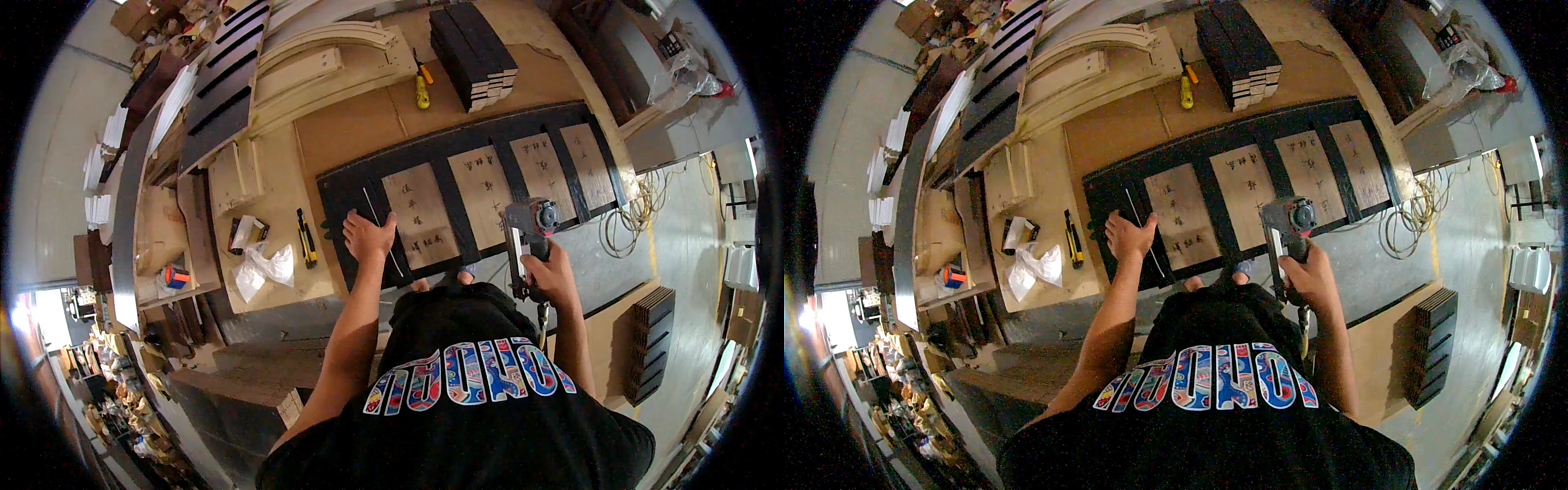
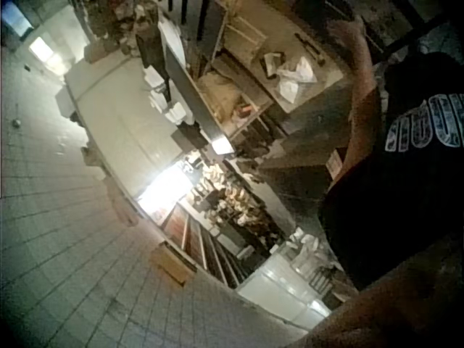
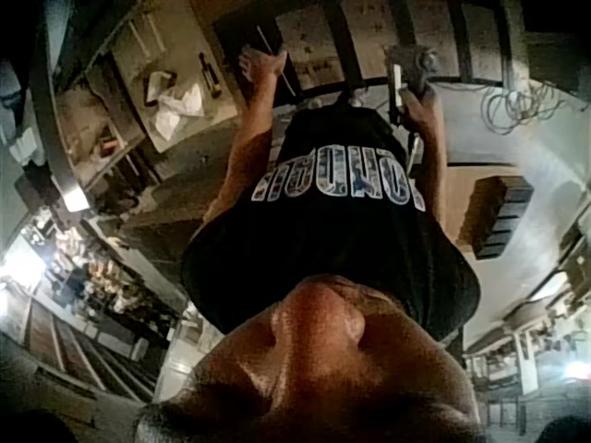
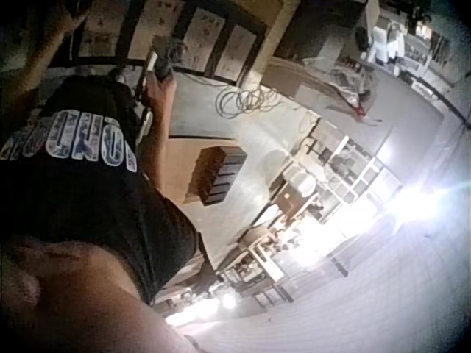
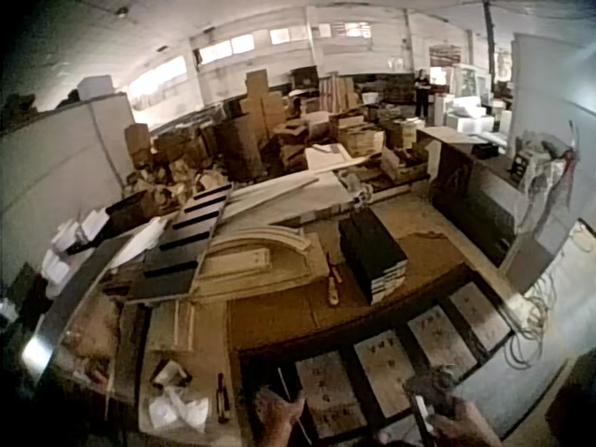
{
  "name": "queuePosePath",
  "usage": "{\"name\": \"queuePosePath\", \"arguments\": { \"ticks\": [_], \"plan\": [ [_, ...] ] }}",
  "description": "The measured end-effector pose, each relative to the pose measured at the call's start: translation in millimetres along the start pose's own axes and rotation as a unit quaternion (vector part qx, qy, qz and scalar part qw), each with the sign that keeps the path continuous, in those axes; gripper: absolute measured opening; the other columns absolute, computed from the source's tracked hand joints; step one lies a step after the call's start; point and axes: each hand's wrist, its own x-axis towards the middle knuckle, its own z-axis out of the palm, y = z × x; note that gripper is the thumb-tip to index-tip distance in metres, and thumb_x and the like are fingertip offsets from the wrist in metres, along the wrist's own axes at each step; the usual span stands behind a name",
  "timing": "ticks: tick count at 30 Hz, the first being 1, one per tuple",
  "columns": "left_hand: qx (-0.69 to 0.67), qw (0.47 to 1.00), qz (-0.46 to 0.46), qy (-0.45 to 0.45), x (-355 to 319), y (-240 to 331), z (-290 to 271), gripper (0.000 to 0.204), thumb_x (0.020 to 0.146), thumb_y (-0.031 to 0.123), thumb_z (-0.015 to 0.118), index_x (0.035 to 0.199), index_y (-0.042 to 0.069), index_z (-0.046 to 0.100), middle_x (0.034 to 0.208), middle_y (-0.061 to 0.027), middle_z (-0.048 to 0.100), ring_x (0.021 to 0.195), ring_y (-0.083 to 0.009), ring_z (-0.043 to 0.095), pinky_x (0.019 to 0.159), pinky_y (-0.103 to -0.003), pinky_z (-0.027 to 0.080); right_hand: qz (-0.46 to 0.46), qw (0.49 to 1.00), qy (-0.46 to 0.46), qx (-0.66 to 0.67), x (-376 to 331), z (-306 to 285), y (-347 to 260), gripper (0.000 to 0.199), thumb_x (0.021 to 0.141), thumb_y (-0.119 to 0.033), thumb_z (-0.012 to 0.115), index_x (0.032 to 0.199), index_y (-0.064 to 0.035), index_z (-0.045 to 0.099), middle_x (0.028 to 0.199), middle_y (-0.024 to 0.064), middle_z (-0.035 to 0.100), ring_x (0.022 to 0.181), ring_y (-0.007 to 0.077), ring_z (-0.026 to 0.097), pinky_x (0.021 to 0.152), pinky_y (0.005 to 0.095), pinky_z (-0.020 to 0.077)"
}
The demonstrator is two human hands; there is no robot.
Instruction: The person attaches wooden panels onto a black board using a pneumatic staple gun. They align each panel by hand and secure it with several staples before repeating the process for other panels.
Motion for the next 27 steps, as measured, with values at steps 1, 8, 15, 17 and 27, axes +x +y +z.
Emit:
{"name": "queuePosePath", "arguments": {
  "ticks": [1, 8, 15, 17, 27],
  "plan": [
    [-0.013, 1.000, -0.001, -0.006, -1, 2, 1, 0.098, 0.081, 0.056, 0.083, 0.150, 0.001, 0.038, 0.144, -0.0209, 0.050, 0.138, -0.0409, 0.049, 0.113, -0.054, 0.043, -0.013, 1.000, 0.000, -0.007, 3, 1, -3, 0.024, 0.093, -0.012, 0.069, 0.108, 0.0054, 0.062, 0.072, 0.0036, 0.063, 0.059, 0.0113, 0.060, 0.055, 0.0302, 0.0482],
    [-0.030, 0.999, -0.006, -0.018, 3, 0, -2, 0.092, 0.082, 0.050, 0.082, 0.149, 0.000, 0.042, 0.148, -0.0212, 0.052, 0.131, -0.0409, 0.059, 0.101, -0.055, 0.054, -0.198, 0.956, 0.015, -0.216, 42, -7, -12, 0.080, 0.093, -0.013, 0.062, 0.165, -0.0047, 0.030, 0.124, 0.0311, 0.068, 0.112, 0.0479, 0.068, 0.091, 0.0524, 0.0537],
    [-0.088, 0.996, -0.020, -0.010, -1, -4, -46, 0.087, 0.078, 0.047, 0.082, 0.147, 0.004, 0.054, 0.143, -0.0213, 0.061, 0.128, -0.0414, 0.063, 0.105, -0.052, 0.053, -0.179, 0.834, 0.155, -0.498, 146, 29, 13, 0.090, 0.092, -0.012, 0.066, 0.170, -0.0146, 0.022, 0.128, 0.0270, 0.066, 0.107, 0.0488, 0.068, 0.089, 0.0564, 0.0548],
    [-0.124, 0.992, -0.021, -0.019, -5, -10, -65, 0.087, 0.075, 0.043, 0.084, 0.146, 0.003, 0.055, 0.144, -0.0215, 0.062, 0.129, -0.0385, 0.064, 0.106, -0.050, 0.052, -0.168, 0.819, 0.173, -0.521, 166, 34, 36, 0.091, 0.092, -0.011, 0.068, 0.171, -0.0181, 0.022, 0.130, 0.0235, 0.065, 0.110, 0.0466, 0.066, 0.092, 0.0540, 0.0547],
    [-0.529, 0.830, 0.060, -0.170, 21, -32, -111, 0.065, 0.083, 0.010, 0.078, 0.143, 0.001, 0.053, 0.119, -0.0082, 0.065, 0.106, -0.0164, 0.063, 0.094, -0.034, 0.053, -0.168, 0.955, -0.202, -0.140, 92, 125, 16, 0.055, 0.096, -0.030, 0.079, 0.139, -0.0007, 0.062, 0.129, 0.0171, 0.065, 0.116, 0.0262, 0.066, 0.097, 0.0387, 0.0539]
  ]
}}
